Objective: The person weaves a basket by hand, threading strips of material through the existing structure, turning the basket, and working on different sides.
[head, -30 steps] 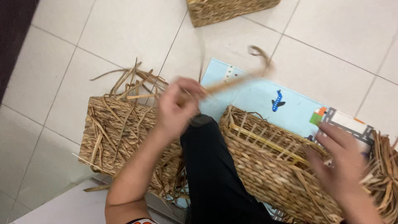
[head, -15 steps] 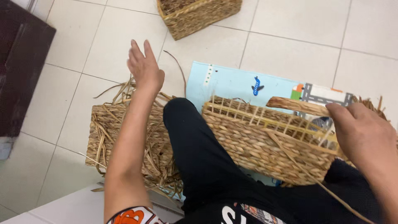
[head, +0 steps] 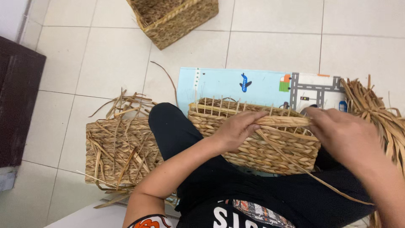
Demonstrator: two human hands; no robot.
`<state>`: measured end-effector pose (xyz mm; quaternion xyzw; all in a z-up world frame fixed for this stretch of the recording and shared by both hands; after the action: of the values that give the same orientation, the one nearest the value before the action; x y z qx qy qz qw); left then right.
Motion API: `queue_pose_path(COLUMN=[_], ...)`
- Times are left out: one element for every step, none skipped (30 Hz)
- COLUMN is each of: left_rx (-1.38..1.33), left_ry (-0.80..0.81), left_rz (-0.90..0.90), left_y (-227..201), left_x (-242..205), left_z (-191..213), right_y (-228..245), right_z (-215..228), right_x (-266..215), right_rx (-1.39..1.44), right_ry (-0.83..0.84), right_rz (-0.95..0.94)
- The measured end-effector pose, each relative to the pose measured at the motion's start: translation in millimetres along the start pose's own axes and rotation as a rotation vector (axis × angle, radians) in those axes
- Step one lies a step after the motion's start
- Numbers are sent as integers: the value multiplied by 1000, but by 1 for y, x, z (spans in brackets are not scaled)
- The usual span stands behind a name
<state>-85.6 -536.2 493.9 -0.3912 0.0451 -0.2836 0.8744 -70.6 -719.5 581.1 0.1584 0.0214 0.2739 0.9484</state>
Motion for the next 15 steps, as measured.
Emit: queue_pose_path(left_rx=[-6,-76,-145,-153,-159,-171,-186,-181,-177,-189,-237,-280,-287,-241,-194], left_ry=[10,62,114,131,149,169,190,138,85,100,127,150,161,186,212], left_rz=[3,136,270,274,266,255,257,223,189,185,209,236,233,266,298], left_y=[2,15,26,23,18,11,5,-2,-11,-19,-24,-26,-27,-22,-14], left_x=[2,4,6,9,13,16,19,25,29,33,36,38,41,41,40], left_z=[-2,-6,-11,-14,-17,-23,-27,-25,-22,-25,-30,-33,-35,-37,-39], right_y=[-15,-28,-33,-41,-53,-65,-78,-90,-103,-115,-125,-133,-136,-140,-142], right_z=[7,9,7,2,-4,-10,-18,-25,-32,-36,-39,-43,-46,-47,-46], right_x=[-14,-27,-37,-48,-59,-75,-90,-107,-122,-135,-147,-155,-162,-165,-167], right_rx=[-83,-165,-158,-150,-143,-134,-123,-115,-107,-102,-96,-93,-88,-83,-77], right_ry=[38,76,83,99,120,147,176,205,241,258,278,290,294,296,297], right_rz=[-74,-146,-153,-182,-215,-259,-302,-349,-400,-435,-471,-496,-518,-529,-538])
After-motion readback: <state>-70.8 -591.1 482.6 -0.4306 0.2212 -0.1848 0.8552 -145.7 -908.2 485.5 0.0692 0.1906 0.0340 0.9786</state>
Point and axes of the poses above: each hand's wrist, its own x-axis towards the middle knuckle, its own z-axis out of the back of the hand, y = z × x, the point moved 9 cm from there along x, towards the middle knuckle, and after that the axes turned 14 degrees about x, right-handed, at the moved point
